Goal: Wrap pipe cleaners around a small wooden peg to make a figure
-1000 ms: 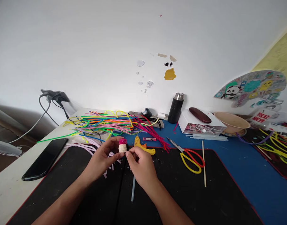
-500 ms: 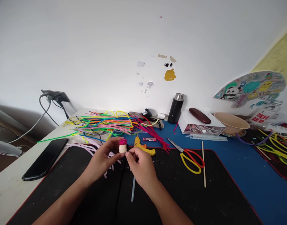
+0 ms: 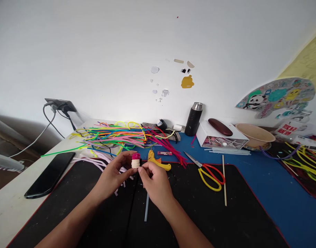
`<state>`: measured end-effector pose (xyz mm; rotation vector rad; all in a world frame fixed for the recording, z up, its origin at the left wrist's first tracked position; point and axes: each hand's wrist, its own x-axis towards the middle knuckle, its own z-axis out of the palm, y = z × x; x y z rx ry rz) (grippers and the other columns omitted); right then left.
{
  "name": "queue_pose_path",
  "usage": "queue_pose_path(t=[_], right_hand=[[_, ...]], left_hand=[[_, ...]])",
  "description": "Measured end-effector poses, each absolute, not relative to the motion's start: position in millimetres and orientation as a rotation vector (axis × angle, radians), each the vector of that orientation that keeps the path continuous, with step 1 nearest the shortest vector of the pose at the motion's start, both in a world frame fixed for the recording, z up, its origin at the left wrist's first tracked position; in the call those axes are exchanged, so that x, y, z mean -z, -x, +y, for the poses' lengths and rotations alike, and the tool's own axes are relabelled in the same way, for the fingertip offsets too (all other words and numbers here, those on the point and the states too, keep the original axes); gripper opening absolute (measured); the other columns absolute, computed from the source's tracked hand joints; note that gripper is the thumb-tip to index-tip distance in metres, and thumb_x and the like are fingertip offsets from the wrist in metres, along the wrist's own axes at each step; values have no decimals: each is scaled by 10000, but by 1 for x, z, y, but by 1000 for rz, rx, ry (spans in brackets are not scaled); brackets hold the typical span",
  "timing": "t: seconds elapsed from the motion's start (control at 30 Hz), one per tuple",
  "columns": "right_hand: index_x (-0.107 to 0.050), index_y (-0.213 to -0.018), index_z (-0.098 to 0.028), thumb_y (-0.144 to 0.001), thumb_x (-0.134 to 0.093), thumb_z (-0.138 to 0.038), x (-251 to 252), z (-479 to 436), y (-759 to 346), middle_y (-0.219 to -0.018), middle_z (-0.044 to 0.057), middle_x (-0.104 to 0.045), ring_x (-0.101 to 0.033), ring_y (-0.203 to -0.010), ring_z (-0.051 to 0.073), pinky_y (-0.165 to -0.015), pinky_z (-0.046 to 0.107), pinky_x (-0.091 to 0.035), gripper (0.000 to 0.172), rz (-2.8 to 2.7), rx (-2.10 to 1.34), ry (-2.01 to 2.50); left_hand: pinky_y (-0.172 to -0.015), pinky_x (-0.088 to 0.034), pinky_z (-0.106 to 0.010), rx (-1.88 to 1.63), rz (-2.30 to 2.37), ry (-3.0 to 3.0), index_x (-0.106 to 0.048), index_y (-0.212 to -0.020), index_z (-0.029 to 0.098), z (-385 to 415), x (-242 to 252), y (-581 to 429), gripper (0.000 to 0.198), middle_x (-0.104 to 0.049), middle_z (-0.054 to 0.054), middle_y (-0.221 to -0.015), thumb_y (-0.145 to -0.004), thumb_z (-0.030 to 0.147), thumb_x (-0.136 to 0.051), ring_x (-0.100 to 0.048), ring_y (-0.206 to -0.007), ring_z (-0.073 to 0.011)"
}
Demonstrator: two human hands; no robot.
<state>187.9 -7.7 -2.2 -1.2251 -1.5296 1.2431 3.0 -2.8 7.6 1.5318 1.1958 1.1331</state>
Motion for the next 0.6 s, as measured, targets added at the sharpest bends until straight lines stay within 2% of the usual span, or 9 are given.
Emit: queue_pose_path(t=[0.37,0.6], right_hand=[[-663,-871,-212,-963,-632,-498,5,-8,-188,-607,-55,-503,-545,-530,142,-534,256,-404,302,-1536,-1241,1229],[-659,-873,-209,-975,-625,-448,5,-7,-188,-595,-59,-503,-539,-520,141,-533,256,-396,262,-1536,-1240,1224]], left_hand=[[-846,-536,-347,-1140,1203,-1521,-644,-1254,227,-2,-7,-3,447,-719,-45,-1050,-849,364,-773,-654,-894,-205],[-862,-537,-355,-1144,1198,-1525,-637,-1267,227,-2,-6,-3,444,-716,-46,-1055,-858,343,-765,-658,-909,-207]])
